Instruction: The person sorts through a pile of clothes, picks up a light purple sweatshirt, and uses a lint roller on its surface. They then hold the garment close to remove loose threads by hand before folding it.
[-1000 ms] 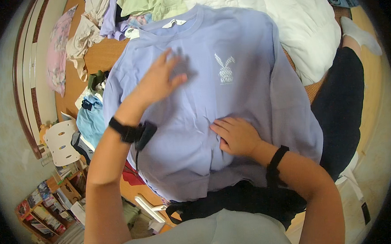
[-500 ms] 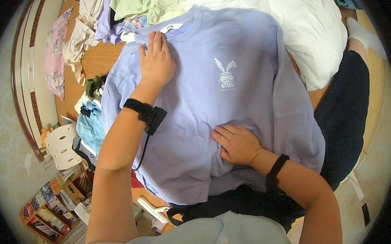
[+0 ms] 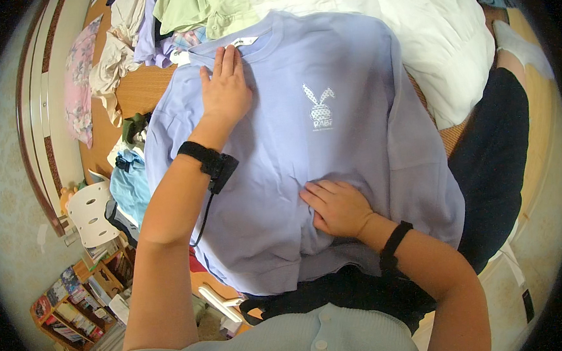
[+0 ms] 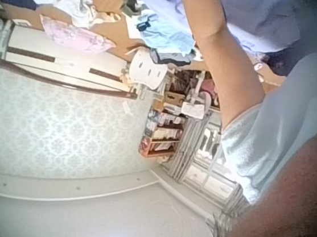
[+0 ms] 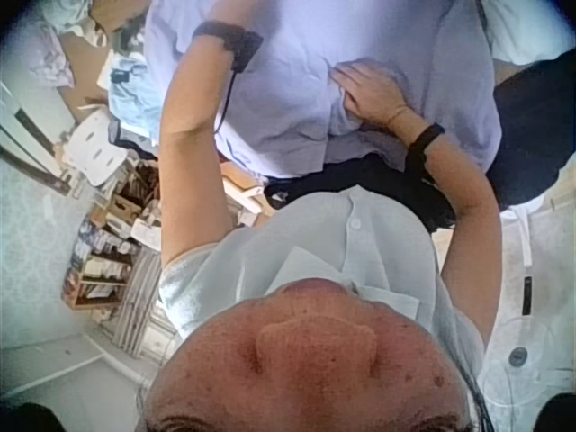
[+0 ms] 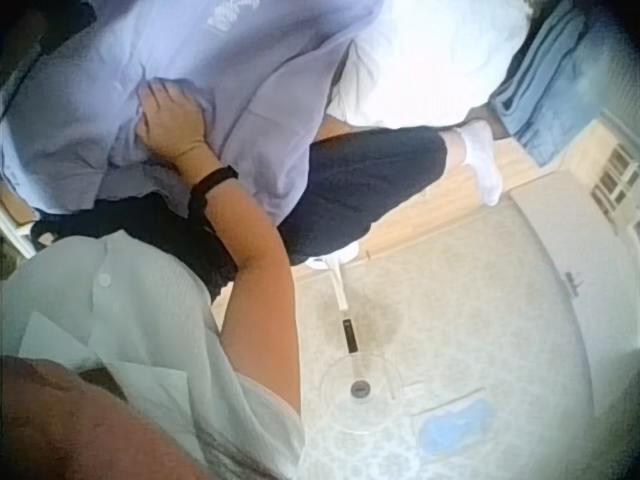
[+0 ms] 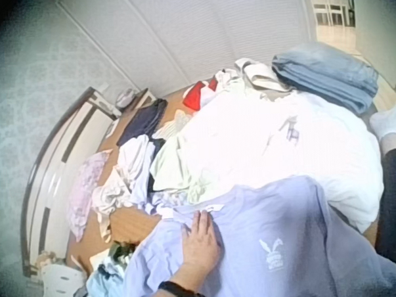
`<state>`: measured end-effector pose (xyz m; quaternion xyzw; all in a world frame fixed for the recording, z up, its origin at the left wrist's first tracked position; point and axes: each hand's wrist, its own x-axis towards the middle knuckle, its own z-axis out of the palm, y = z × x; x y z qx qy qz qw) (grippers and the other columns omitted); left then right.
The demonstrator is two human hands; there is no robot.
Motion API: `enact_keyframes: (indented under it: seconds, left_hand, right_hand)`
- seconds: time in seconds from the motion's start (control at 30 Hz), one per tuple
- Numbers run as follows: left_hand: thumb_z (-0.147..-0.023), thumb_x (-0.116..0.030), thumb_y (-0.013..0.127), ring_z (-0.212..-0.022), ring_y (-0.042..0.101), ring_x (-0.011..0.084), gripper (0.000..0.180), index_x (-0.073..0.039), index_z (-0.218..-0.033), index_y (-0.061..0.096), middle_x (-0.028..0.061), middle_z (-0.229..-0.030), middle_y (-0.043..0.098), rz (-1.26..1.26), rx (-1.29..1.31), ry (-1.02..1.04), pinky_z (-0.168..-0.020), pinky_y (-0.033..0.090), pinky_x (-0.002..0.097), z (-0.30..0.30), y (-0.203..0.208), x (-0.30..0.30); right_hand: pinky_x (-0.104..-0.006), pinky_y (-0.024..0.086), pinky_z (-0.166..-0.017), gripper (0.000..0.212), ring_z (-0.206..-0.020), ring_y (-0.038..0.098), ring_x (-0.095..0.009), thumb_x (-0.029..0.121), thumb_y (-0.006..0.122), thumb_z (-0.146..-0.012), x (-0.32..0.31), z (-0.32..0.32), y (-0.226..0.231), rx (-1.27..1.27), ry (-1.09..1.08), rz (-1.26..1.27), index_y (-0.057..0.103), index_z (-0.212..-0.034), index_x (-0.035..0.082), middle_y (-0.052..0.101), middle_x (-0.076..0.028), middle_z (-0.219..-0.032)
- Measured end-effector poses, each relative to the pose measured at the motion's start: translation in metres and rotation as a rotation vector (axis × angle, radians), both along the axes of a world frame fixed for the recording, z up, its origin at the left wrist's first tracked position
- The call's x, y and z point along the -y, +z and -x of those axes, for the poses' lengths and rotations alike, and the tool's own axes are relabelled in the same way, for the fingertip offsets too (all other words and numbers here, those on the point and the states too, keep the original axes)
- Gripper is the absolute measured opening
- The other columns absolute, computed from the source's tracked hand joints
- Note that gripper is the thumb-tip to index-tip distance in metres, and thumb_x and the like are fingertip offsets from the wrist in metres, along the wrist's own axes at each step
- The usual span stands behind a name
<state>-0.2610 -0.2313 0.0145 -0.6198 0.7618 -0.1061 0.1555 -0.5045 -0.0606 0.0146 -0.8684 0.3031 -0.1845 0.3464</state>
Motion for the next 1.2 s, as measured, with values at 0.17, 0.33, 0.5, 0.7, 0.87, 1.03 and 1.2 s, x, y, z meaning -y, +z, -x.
enact_keyframes:
  seconds: [0.17,0.33,0.5,0.7,0.87,1.03,1.2]
  left_hand:
    - [-0.076,-0.022,0.058,-0.135,0.020,0.0216,0.069,0.001,-0.135,0.032,0.0083,-0.143,0.026,-0.032,0.027,0.014,-0.102,0.027,0.0519,-0.0019,0.0007,0.0002]
    - [-0.076,-0.024,0.058,-0.135,0.022,0.0216,0.068,0.001,-0.134,0.034,0.0086,-0.142,0.028,-0.010,0.041,-0.005,-0.102,0.028,0.0514,-0.0036,-0.0012,0.0003]
    - [-0.075,-0.024,0.057,-0.134,0.022,0.0214,0.068,0.001,-0.134,0.034,0.0088,-0.142,0.028,-0.014,0.040,-0.006,-0.101,0.028,0.0516,-0.0029,-0.0004,0.0003]
    - [-0.076,-0.024,0.056,-0.134,0.022,0.0211,0.067,0.002,-0.134,0.034,0.0089,-0.142,0.028,-0.037,0.031,0.003,-0.101,0.029,0.0521,-0.0010,0.0028,0.0002]
    - [-0.075,-0.024,0.057,-0.134,0.023,0.0211,0.067,0.002,-0.133,0.035,0.0088,-0.142,0.028,-0.033,0.029,0.002,-0.101,0.028,0.0523,-0.0023,0.0017,-0.0002]
    - [-0.074,-0.024,0.057,-0.134,0.023,0.0209,0.067,0.002,-0.133,0.036,0.0085,-0.142,0.028,-0.038,0.019,0.007,-0.100,0.029,0.0522,-0.0016,0.0004,0.0009]
    - [-0.074,-0.024,0.057,-0.135,0.022,0.0209,0.068,0.001,-0.133,0.035,0.0083,-0.142,0.028,-0.053,0.007,0.011,-0.100,0.029,0.0525,-0.0007,0.0021,0.0011]
  right_hand:
    - [-0.0360,0.045,-0.080,0.041,-0.098,0.054,-0.025,0.017,0.057,-0.069,-0.0003,-0.0002,0.0003,0.005,-0.001,-0.016,0.058,-0.109,0.004,0.058,-0.013,-0.109]
    - [-0.0361,0.045,-0.080,0.041,-0.097,0.054,-0.026,0.017,0.057,-0.069,-0.0006,-0.0004,-0.0012,0.010,0.004,-0.020,0.058,-0.109,0.004,0.058,-0.013,-0.109]
    - [-0.0366,0.045,-0.080,0.041,-0.097,0.054,-0.026,0.017,0.056,-0.070,-0.0018,-0.0008,-0.0030,0.006,0.003,-0.030,0.057,-0.109,0.004,0.058,-0.013,-0.110]
    - [-0.0368,0.044,-0.081,0.041,-0.098,0.054,-0.025,0.017,0.056,-0.070,-0.0010,-0.0007,-0.0012,-0.003,0.005,-0.038,0.057,-0.109,0.005,0.058,-0.013,-0.110]
    - [-0.0361,0.044,-0.082,0.041,-0.099,0.054,-0.025,0.017,0.056,-0.070,-0.0014,-0.0011,-0.0011,-0.015,0.012,-0.035,0.057,-0.109,0.005,0.058,-0.013,-0.111]
    - [-0.0357,0.044,-0.082,0.042,-0.100,0.054,-0.025,0.018,0.057,-0.069,-0.0001,-0.0007,0.0000,-0.023,0.014,-0.039,0.057,-0.109,0.005,0.057,-0.013,-0.111]
    - [-0.0357,0.044,-0.083,0.042,-0.100,0.053,-0.025,0.018,0.057,-0.069,-0.0006,-0.0010,-0.0014,-0.016,0.008,-0.030,0.057,-0.109,0.005,0.057,-0.013,-0.111]
